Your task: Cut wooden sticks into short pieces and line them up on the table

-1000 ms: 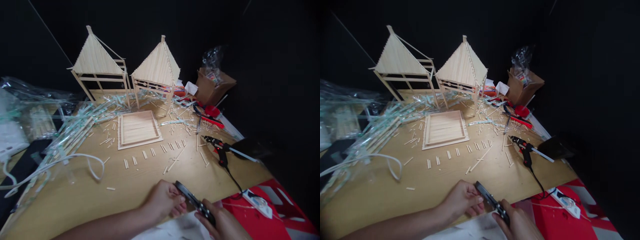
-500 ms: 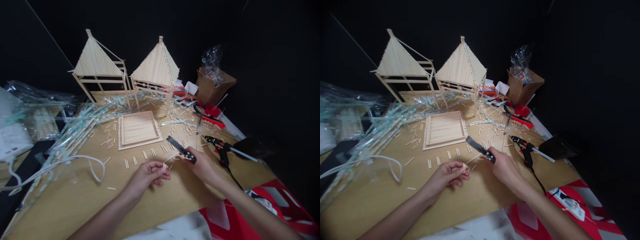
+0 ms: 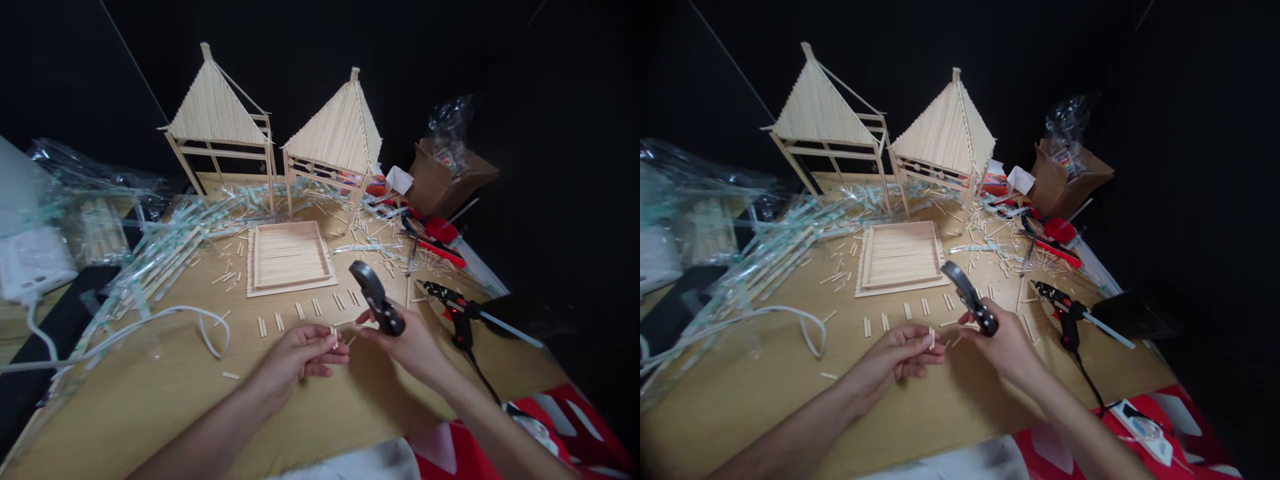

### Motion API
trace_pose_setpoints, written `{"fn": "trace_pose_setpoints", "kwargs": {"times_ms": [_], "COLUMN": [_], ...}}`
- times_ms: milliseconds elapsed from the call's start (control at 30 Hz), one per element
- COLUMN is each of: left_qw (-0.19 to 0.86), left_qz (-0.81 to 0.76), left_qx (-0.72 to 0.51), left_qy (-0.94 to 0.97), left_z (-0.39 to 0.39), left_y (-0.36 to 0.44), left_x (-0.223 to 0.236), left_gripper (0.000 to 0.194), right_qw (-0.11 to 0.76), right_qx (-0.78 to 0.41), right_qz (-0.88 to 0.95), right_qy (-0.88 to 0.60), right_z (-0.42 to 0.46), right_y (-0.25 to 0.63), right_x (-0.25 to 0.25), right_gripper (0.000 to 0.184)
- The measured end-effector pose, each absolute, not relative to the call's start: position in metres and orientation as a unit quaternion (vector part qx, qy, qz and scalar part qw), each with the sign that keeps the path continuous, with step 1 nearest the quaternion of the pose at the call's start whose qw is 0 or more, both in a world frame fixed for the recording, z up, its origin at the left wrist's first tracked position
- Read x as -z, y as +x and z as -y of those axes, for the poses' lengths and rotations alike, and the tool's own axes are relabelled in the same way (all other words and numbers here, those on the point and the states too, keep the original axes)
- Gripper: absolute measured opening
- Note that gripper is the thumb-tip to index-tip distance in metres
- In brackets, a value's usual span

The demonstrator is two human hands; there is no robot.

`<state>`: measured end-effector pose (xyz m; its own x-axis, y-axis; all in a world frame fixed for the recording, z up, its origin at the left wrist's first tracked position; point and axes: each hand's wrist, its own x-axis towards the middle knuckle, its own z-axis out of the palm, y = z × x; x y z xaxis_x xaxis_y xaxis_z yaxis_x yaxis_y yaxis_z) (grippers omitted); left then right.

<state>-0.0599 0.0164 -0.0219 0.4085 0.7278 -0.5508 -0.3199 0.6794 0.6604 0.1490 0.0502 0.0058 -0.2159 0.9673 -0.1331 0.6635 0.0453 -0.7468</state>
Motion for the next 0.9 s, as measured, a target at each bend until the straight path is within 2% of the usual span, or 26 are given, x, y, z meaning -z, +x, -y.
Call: {"fn": "trace_pose_setpoints", "kwargs": {"times_ms": [100, 167, 633, 900], "left_qw": [0.808, 0.811, 0.822, 0.791], "left_qz": [-0.428, -0.425, -0.414, -0.414], "left_qx": [-0.324, -0.32, -0.295, -0.307], "left_qy": [0.242, 0.243, 0.258, 0.33], "left_z": [-0.014, -0.013, -0.007, -0.009], "left_y": [-0.059, -0.059, -0.057, -0.059], "left_x": [0.02, 0.02, 0.017, 0.017], "left_gripper": [0.027, 0.024, 0.029, 0.026], "right_qw": [0.244, 0.242, 0.252, 0.253], "right_qx": [-0.455, -0.475, -0.514, -0.508], "right_qz": [0.648, 0.644, 0.619, 0.621], "right_qy": [-0.56, -0.549, -0.538, -0.541], "right_z": [-0.034, -0.027, -0.018, -0.018], "right_y": [0.136, 0.129, 0.122, 0.123], "right_x": [-0.019, -0.023, -0.015, -0.019], "right_gripper": [0.033, 0.037, 0.03, 0.035]}}
